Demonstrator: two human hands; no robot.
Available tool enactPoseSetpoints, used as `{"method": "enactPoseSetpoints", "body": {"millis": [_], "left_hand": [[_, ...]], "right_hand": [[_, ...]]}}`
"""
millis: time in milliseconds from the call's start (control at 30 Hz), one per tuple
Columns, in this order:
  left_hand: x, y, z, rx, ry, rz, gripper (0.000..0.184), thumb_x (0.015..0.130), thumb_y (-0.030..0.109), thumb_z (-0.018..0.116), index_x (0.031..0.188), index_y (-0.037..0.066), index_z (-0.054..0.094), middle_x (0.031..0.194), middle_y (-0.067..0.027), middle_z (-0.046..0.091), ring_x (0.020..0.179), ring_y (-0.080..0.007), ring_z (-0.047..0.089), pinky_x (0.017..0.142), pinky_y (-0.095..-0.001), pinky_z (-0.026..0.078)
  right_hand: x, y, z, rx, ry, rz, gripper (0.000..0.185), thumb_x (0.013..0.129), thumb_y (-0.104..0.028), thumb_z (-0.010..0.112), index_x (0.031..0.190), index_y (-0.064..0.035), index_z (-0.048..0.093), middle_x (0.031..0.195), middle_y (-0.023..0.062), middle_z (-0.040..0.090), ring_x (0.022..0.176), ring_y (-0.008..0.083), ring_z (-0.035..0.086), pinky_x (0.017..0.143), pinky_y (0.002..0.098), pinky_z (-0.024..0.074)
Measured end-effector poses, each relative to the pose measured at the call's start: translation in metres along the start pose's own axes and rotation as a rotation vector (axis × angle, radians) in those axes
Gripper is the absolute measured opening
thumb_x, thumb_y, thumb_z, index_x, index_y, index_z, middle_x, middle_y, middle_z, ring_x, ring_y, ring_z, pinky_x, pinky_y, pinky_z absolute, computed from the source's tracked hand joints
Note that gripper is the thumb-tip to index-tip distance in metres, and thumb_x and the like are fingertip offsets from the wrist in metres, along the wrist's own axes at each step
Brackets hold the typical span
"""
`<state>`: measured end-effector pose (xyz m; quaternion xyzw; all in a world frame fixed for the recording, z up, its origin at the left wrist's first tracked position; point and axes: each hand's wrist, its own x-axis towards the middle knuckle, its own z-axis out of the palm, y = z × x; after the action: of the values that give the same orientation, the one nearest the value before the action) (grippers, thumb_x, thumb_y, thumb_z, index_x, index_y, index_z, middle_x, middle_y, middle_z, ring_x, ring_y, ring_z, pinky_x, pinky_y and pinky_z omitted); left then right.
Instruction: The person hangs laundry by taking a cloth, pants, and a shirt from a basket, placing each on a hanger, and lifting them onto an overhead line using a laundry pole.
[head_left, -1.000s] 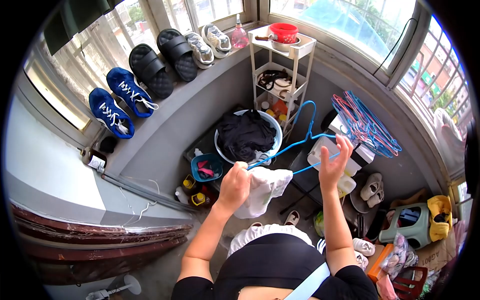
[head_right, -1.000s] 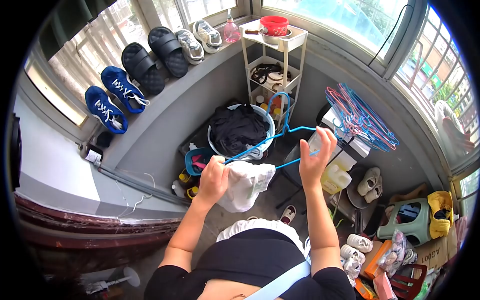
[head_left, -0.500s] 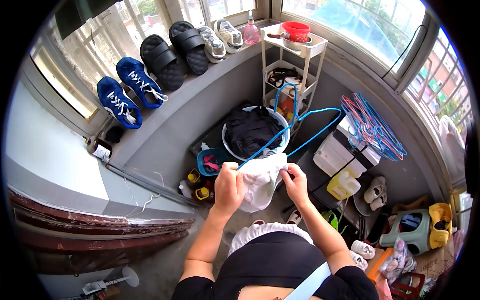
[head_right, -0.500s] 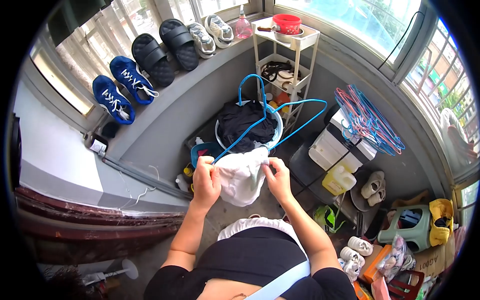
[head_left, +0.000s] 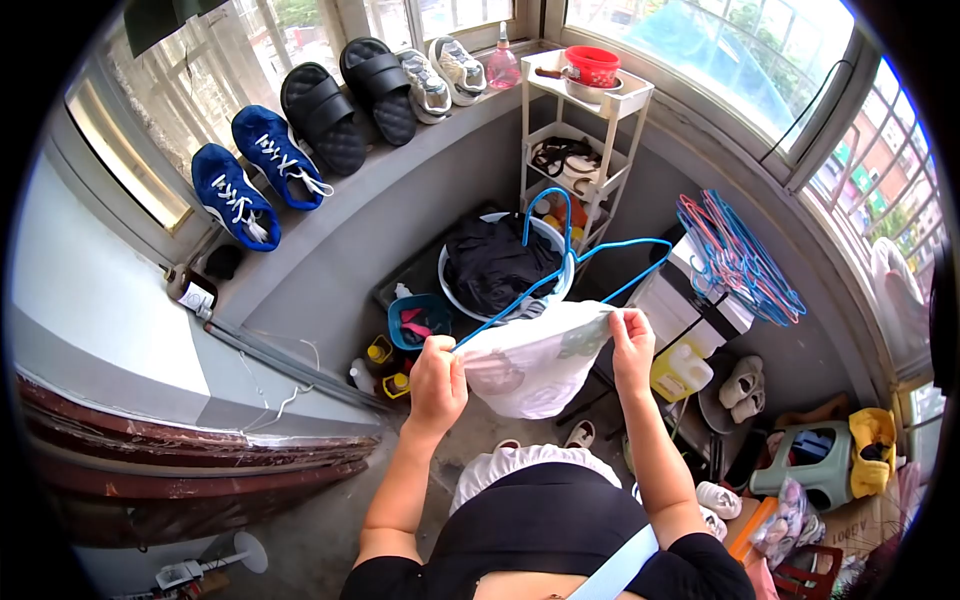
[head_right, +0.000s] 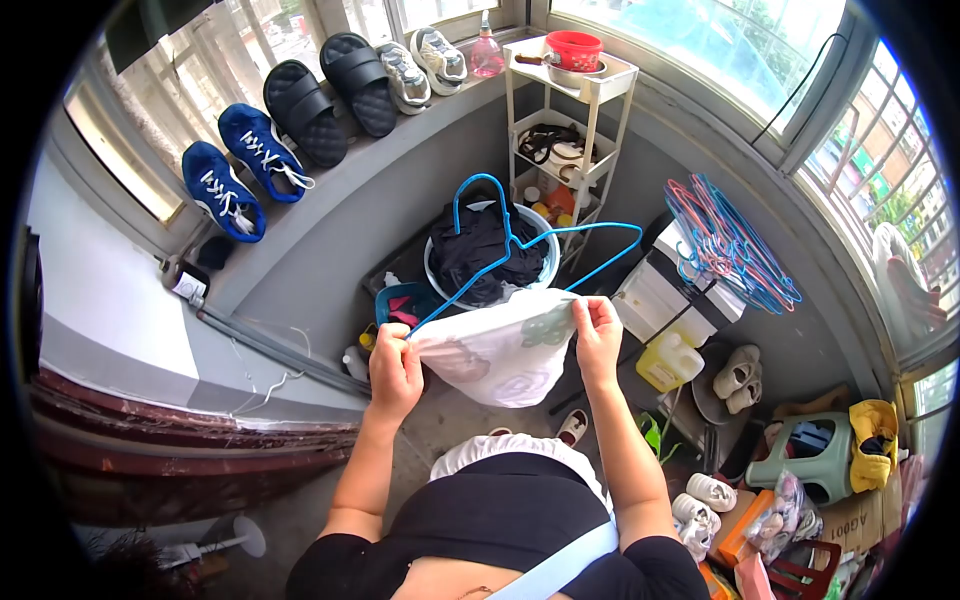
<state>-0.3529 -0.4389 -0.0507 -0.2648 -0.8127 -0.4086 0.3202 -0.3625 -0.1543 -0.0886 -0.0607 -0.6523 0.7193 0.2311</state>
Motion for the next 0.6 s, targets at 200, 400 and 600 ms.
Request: {"method": "enactPoseSetpoints", "body": {"millis": [200,400,600], "left_hand": [[0.000,0.008,0.007,-0.095,0.000,-0.049,0.025,0.079,-0.004,0.061,0.082,0.004,0.038,0.081,-0.0139,0.053,0.059,-0.0295,0.049,0.051,-0.0357,0.041],[0.011,0.019,0.013,-0.171,0.043,-0.330,0.019,0.087,0.005,0.063,0.104,0.000,0.060,0.071,-0.0098,0.053,0.054,-0.0199,0.048,0.048,-0.0289,0.039],[0.009,0.018,0.008,-0.197,-0.036,-0.278,0.006,0.087,0.005,0.062,0.088,0.000,0.062,0.066,-0.0105,0.052,0.051,-0.0210,0.049,0.047,-0.0286,0.038]], "right_hand": [[0.017,-0.018,-0.018,-0.120,0.089,-0.076,0.013,0.087,-0.014,0.068,0.087,-0.0014,0.063,0.073,-0.0042,0.059,0.065,0.0019,0.050,0.059,0.0167,0.0399],[0.017,-0.039,-0.022,-0.371,0.144,-0.227,0.013,0.084,-0.011,0.070,0.082,0.0009,0.066,0.069,-0.0009,0.059,0.061,0.0048,0.050,0.055,0.0197,0.0402],[0.031,-0.054,-0.033,-0.633,0.150,-0.343,0.014,0.077,-0.010,0.073,0.080,-0.0003,0.064,0.070,0.0061,0.059,0.058,0.0127,0.052,0.054,0.0262,0.0407]]}}
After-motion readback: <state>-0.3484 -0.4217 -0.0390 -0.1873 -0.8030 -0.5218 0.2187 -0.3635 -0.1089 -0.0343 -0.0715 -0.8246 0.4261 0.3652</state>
